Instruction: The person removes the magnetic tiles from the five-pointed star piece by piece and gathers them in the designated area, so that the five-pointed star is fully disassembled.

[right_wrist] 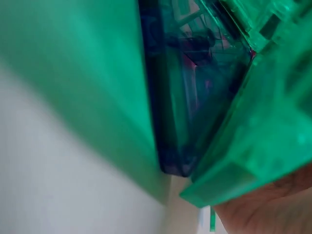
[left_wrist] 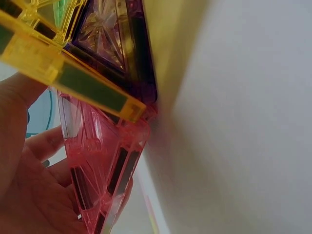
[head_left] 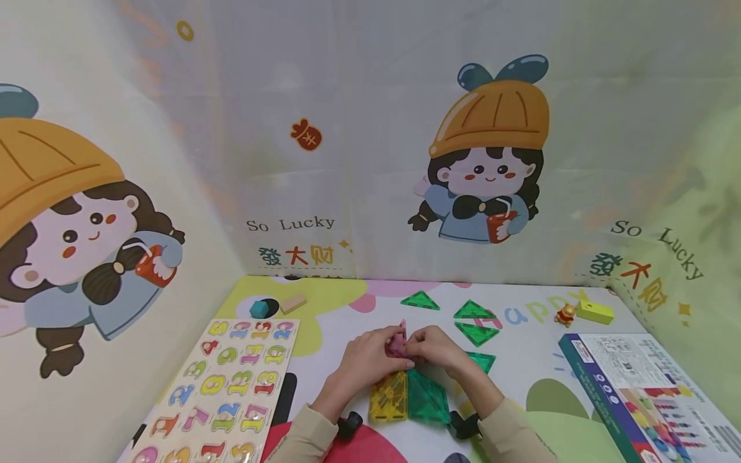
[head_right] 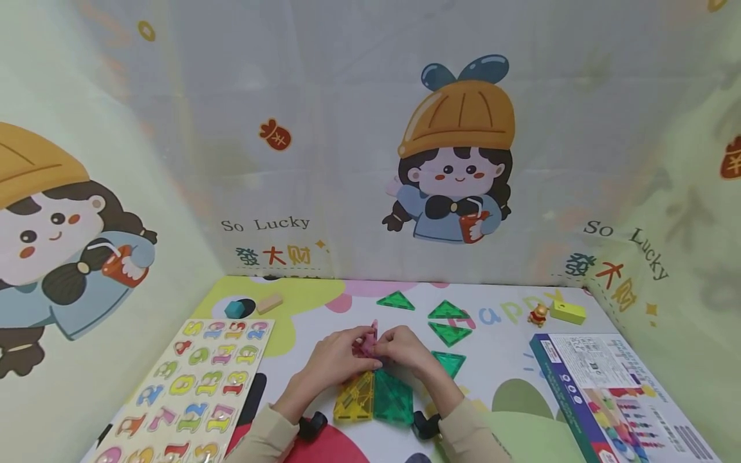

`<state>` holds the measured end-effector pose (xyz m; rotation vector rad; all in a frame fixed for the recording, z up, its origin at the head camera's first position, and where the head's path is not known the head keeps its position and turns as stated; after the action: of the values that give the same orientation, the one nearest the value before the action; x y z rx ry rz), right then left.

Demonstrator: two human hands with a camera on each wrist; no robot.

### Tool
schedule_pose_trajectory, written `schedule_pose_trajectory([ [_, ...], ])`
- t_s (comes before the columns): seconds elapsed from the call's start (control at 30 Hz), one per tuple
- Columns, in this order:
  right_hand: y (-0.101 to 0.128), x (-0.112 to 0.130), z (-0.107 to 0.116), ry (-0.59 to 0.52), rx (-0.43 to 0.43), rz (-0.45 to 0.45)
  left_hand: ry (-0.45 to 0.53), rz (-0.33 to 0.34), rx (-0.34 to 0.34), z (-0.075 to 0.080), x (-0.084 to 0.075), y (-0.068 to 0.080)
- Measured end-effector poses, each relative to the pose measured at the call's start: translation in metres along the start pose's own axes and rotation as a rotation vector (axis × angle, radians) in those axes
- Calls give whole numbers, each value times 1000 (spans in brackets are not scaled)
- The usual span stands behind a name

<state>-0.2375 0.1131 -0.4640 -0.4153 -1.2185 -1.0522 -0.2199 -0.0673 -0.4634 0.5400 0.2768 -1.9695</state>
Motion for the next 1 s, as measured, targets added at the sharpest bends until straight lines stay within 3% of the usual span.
schedule_pose_trajectory([
  [0.4, -1, -2, 0, -89, 23, 41, 22, 14, 33, 2, 3, 0],
  [0.7, -4, -4, 0, -112, 23, 9, 25, -2, 42, 3, 3, 1],
  [1.0, 3, 1, 11, -169, -19, 2, 45, 27, 79, 4, 5, 0],
])
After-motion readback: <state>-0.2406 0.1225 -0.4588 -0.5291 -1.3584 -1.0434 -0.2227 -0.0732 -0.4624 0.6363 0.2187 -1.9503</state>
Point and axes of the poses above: each hand's wrist, its own y-axis away from the middle knuckle, its own z-axis out of the back of the hand, x = y × z, the point moved 1 cm from there along -y, towards the middle knuckle, and after that the axes turned 12 degrees about x, right-handed, at the moved point
